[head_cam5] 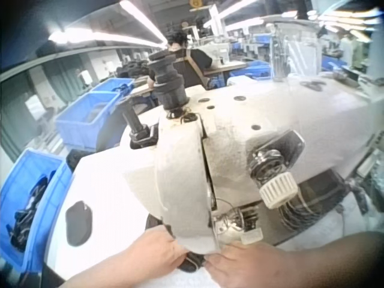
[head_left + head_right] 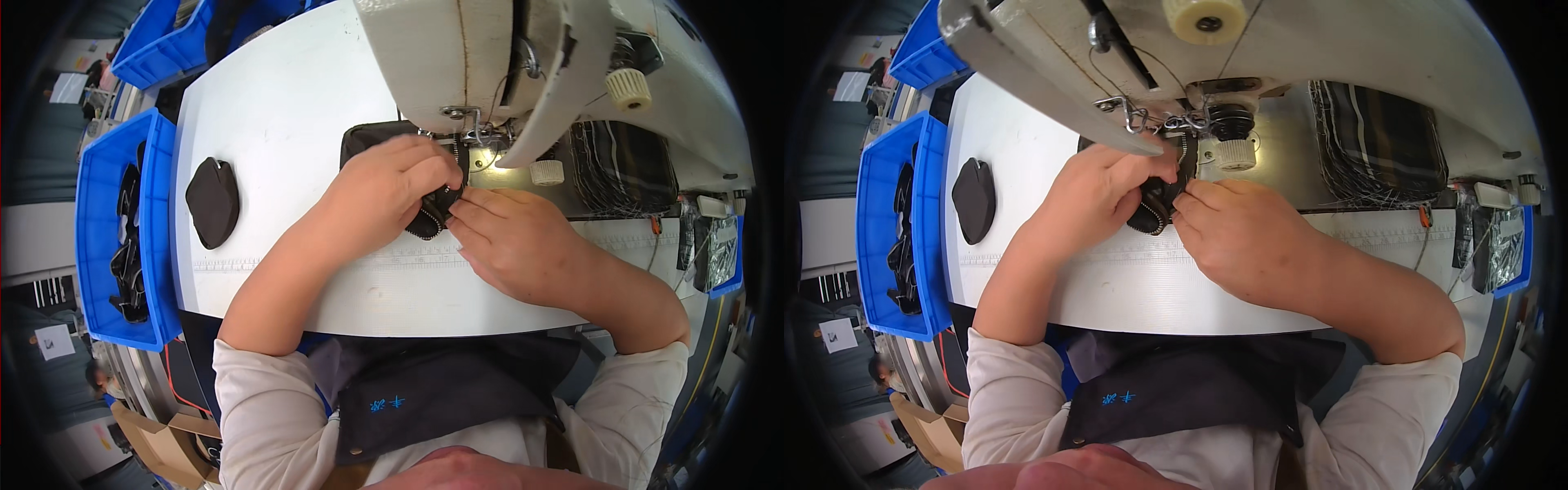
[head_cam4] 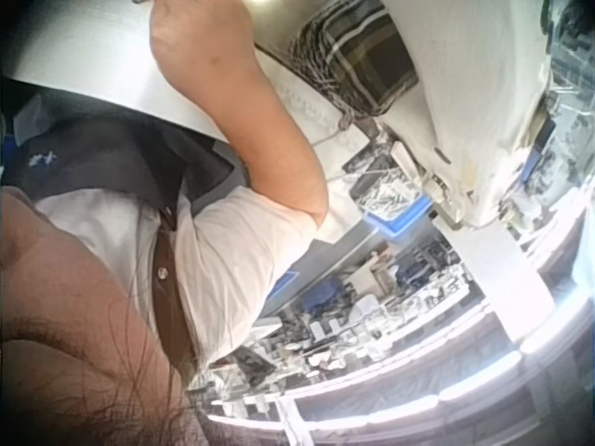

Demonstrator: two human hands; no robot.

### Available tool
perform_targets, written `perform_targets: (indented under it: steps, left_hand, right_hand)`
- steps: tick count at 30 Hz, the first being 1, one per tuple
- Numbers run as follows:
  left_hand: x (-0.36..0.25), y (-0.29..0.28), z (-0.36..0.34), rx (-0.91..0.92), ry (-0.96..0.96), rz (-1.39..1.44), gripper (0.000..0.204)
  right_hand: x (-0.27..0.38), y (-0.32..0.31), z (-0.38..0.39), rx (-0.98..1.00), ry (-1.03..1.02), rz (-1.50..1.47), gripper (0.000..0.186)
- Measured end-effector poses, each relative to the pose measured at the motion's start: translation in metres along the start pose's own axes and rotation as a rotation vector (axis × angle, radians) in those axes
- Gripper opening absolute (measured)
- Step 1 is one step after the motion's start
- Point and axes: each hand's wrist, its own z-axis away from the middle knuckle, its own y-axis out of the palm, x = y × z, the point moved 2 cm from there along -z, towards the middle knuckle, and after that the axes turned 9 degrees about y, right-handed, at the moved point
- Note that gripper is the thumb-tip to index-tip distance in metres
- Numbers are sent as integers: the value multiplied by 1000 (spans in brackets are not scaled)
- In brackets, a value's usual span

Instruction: The person sews a zipper onto a small black pouch using an industrial sewing machine. They align the zipper, guide the pouch under the needle, and stitch along the zipper edge before removing the finished pouch.

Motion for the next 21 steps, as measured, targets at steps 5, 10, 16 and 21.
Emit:
perform_targets:
  steps: [5,10,16,21]
  left_hand:
    - [-8,3,1,59,-140,-25,25]
    - [-17,-9,-3,242,-206,-24,40]
    - [-14,-4,4,46,-187,121,26]
    - [-32,-5,-3,140,-212,23,27]
  right_hand:
    - [-1,1,2,-23,-6,44,22]
    - [-3,0,5,80,24,-12,18]
    - [-4,3,6,81,-9,55,16]
    - [-5,7,8,65,-16,90,16]
